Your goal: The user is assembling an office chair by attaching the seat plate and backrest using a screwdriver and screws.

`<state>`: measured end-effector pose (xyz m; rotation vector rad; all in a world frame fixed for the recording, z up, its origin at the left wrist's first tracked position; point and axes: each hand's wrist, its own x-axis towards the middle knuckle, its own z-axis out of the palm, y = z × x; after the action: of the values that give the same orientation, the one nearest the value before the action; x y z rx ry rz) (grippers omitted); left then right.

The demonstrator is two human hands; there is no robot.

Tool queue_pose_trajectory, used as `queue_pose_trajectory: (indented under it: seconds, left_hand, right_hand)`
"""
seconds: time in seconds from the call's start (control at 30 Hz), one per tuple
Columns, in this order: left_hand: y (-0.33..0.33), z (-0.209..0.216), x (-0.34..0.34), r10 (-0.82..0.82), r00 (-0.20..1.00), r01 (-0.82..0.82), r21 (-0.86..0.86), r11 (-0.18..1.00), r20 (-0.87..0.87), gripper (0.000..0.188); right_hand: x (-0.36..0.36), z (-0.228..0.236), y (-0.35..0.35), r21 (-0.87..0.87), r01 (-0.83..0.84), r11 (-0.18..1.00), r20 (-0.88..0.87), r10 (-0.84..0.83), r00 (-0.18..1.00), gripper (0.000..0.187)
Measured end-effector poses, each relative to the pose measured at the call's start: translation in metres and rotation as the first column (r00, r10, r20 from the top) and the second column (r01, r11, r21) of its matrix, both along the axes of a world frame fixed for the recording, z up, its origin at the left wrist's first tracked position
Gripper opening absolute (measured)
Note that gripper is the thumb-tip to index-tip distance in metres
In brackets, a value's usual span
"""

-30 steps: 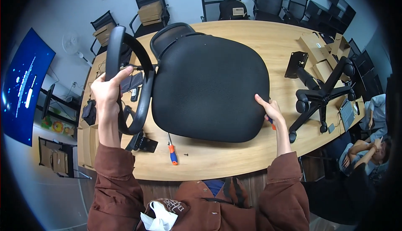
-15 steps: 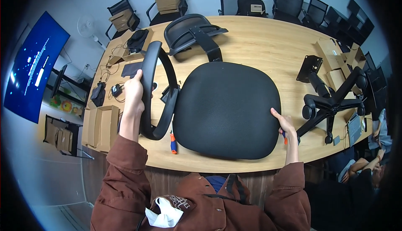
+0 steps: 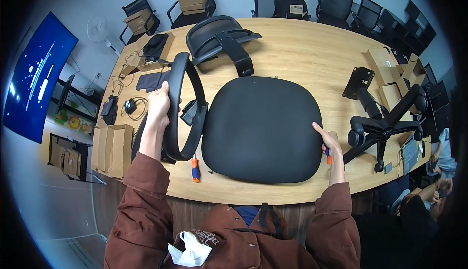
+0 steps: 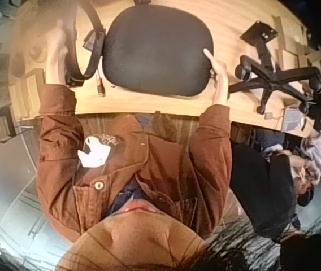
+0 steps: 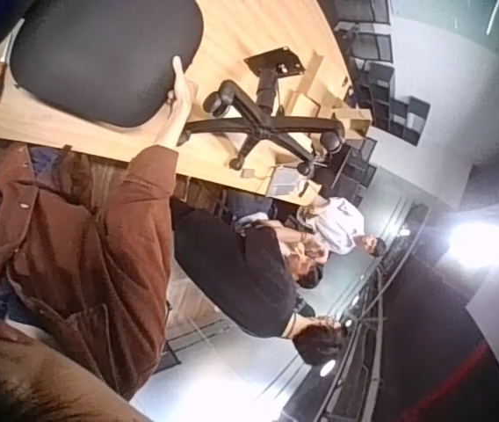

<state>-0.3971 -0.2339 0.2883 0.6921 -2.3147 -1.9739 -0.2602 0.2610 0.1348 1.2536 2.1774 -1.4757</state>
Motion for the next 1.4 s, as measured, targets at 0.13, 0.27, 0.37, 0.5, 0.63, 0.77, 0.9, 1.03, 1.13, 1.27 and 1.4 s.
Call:
queue_pose_trajectory:
  seconds: [0.13,0.27,0.37,0.5,0.63,0.77,0.9,1.03,1.13,1.27,1.4]
  left_hand:
    - [-0.008,-0.019,-0.012,0.003,1.000,-0.003,-0.022,1.000,0.011,0.046]
    - [-0.012,-0.038,-0.018,0.036,0.998,-0.037,0.004,0.999,0.055,0.046]
    - [-0.015,-0.048,-0.018,0.032,0.997,-0.032,0.007,0.999,0.077,0.048]
    - [-0.017,-0.060,-0.021,0.027,0.996,-0.027,0.000,1.000,0.088,0.049]
    - [-0.014,-0.063,-0.019,0.023,0.995,-0.020,-0.028,0.999,0.097,0.048]
    - [-0.014,-0.056,-0.007,0.069,0.994,-0.066,-0.032,0.997,0.080,0.049]
    - [-0.010,-0.030,0.009,0.073,0.997,-0.073,0.002,0.997,-0.004,0.051]
    - [-0.037,-0.026,0.017,0.091,0.994,-0.086,0.075,0.993,-0.059,0.050]
    - [-0.053,-0.022,0.021,0.094,0.989,-0.085,0.077,0.993,-0.114,0.052]
    - [-0.064,-0.022,0.027,0.111,0.981,-0.097,0.092,0.991,-0.159,0.053]
    - [-0.087,-0.029,0.043,0.083,0.978,-0.087,-0.015,0.996,-0.190,0.051]
  right_hand:
    - [-0.010,-0.005,0.006,0.034,-0.030,0.999,0.037,0.028,0.999,0.068]
    - [-0.011,-0.018,0.008,0.009,-0.035,0.999,0.062,0.034,0.997,0.069]
    - [-0.010,-0.021,0.011,-0.041,-0.001,0.999,0.038,0.003,0.999,0.070]
    - [-0.012,-0.021,0.010,-0.033,-0.015,0.999,0.061,0.017,0.998,0.069]
    - [-0.010,-0.027,0.011,-0.037,-0.017,0.999,0.070,0.020,0.997,0.068]
    - [-0.007,-0.029,0.012,-0.012,-0.041,0.999,0.050,0.042,0.998,0.065]
    - [0.005,-0.022,0.022,-0.055,-0.121,0.991,-0.072,0.117,0.991,0.058]
    - [0.018,-0.010,0.013,-0.059,-0.200,0.978,-0.237,0.181,0.955,0.036]
    - [0.028,-0.002,0.000,-0.155,-0.194,0.969,-0.429,0.110,0.896,0.040]
    - [0.038,0.003,0.003,-0.098,-0.120,0.988,-0.328,0.082,0.941,0.043]
    - [0.054,0.033,-0.030,-0.048,-0.283,0.958,-0.275,0.260,0.925,0.070]
